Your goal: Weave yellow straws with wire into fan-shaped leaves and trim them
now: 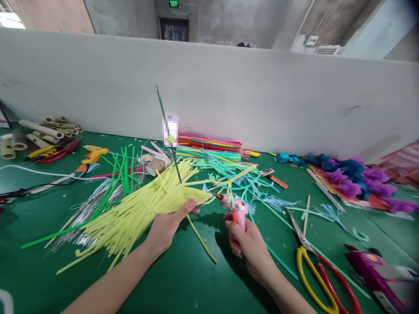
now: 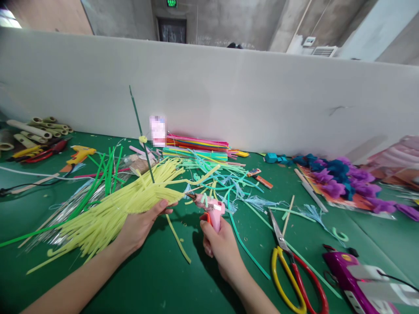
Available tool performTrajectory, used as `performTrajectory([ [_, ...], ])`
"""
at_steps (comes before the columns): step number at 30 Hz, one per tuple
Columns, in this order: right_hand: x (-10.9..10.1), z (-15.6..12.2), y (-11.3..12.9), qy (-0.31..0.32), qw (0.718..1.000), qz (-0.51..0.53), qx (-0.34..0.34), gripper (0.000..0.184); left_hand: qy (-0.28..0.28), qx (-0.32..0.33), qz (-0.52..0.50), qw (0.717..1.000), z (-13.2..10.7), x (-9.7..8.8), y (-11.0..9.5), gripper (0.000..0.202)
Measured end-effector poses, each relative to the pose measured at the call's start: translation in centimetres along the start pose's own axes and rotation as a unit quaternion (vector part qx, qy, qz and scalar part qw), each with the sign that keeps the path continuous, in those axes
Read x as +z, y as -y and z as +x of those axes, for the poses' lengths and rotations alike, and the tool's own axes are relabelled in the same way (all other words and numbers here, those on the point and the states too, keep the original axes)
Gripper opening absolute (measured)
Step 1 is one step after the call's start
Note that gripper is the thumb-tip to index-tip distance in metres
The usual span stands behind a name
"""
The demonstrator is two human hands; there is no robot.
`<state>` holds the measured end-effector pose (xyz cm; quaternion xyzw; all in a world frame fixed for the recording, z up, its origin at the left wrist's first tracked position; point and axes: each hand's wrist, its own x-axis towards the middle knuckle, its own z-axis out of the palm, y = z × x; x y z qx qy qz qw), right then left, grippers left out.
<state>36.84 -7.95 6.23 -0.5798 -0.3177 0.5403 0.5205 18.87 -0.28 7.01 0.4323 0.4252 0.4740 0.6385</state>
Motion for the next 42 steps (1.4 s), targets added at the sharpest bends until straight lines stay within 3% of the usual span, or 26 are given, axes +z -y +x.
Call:
performTrajectory([
  [11, 0.09, -0.11, 0.23, -0.004, 1.000, -0.006, 0.001, 0.025, 0.006, 0.016, -0.011, 1.000, -0.07, 0.11, -0.25, 0.022],
  [18, -0.03, 0.11, -0.16, -0.004, 1.000, -0.008, 0.005, 0.026, -0.006, -0.022, 0.029, 0.999, -0.03, -0.09, -0.35, 0.028],
  [42, -0.06, 0.17, 0.04, 0.001, 1.000, -0.004, 0.004, 0.025, 0.001, 0.008, 0.019, 1.000, -0.09, 0.18, -0.34, 0.029],
])
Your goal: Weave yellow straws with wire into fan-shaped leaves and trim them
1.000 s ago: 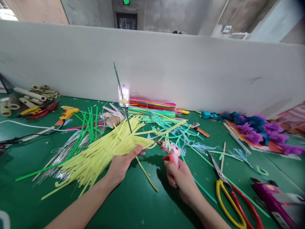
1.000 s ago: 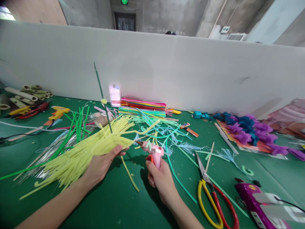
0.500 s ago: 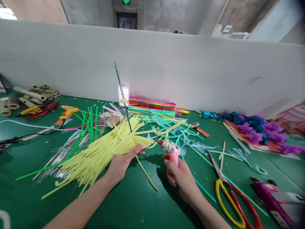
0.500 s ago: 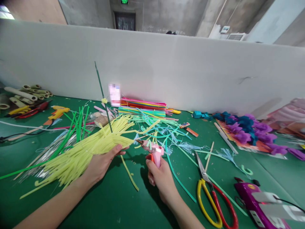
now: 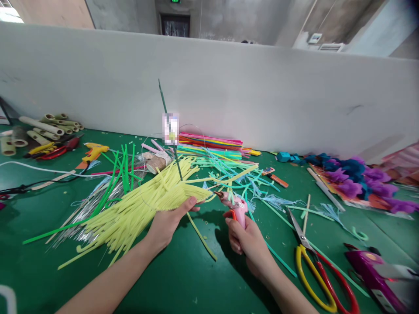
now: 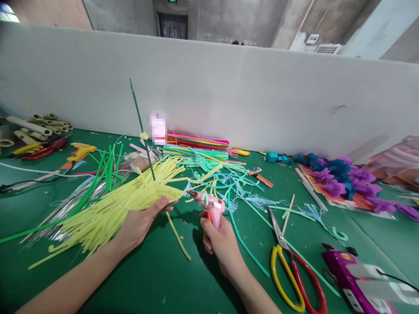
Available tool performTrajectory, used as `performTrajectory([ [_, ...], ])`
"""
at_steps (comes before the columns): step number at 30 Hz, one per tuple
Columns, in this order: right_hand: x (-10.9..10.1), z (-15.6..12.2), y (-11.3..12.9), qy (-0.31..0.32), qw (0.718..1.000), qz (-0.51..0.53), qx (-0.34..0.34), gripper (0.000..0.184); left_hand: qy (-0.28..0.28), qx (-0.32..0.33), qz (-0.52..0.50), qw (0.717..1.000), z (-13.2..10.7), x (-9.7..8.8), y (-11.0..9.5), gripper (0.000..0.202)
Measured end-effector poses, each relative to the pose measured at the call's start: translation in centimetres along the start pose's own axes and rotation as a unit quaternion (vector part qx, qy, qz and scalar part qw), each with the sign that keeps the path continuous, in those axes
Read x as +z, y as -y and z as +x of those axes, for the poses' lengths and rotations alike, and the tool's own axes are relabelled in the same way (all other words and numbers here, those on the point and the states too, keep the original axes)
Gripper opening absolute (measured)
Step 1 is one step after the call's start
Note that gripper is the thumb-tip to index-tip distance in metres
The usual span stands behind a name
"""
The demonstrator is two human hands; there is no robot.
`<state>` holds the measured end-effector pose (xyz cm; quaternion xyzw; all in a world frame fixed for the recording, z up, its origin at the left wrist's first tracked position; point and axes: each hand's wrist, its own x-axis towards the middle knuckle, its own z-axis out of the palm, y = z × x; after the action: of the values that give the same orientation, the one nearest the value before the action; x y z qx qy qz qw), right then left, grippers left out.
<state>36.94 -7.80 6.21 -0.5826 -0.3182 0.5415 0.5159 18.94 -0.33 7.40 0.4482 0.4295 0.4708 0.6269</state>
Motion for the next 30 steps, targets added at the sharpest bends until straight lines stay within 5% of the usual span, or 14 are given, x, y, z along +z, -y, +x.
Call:
performTrajectory([
  [25, -0.3, 0.1, 0.5, -0.009, 1.000, -0.008, -0.004, 0.031, 0.002, -0.001, -0.013, 1.000, -0.1, 0.1, -0.4, 0.030],
  [30, -2.8, 0.7, 2.2, -0.089, 0.982, -0.159, -0.055, 0.038, 0.007, -0.005, -0.023, 1.000, -0.4, 0.1, -1.0, 0.028],
])
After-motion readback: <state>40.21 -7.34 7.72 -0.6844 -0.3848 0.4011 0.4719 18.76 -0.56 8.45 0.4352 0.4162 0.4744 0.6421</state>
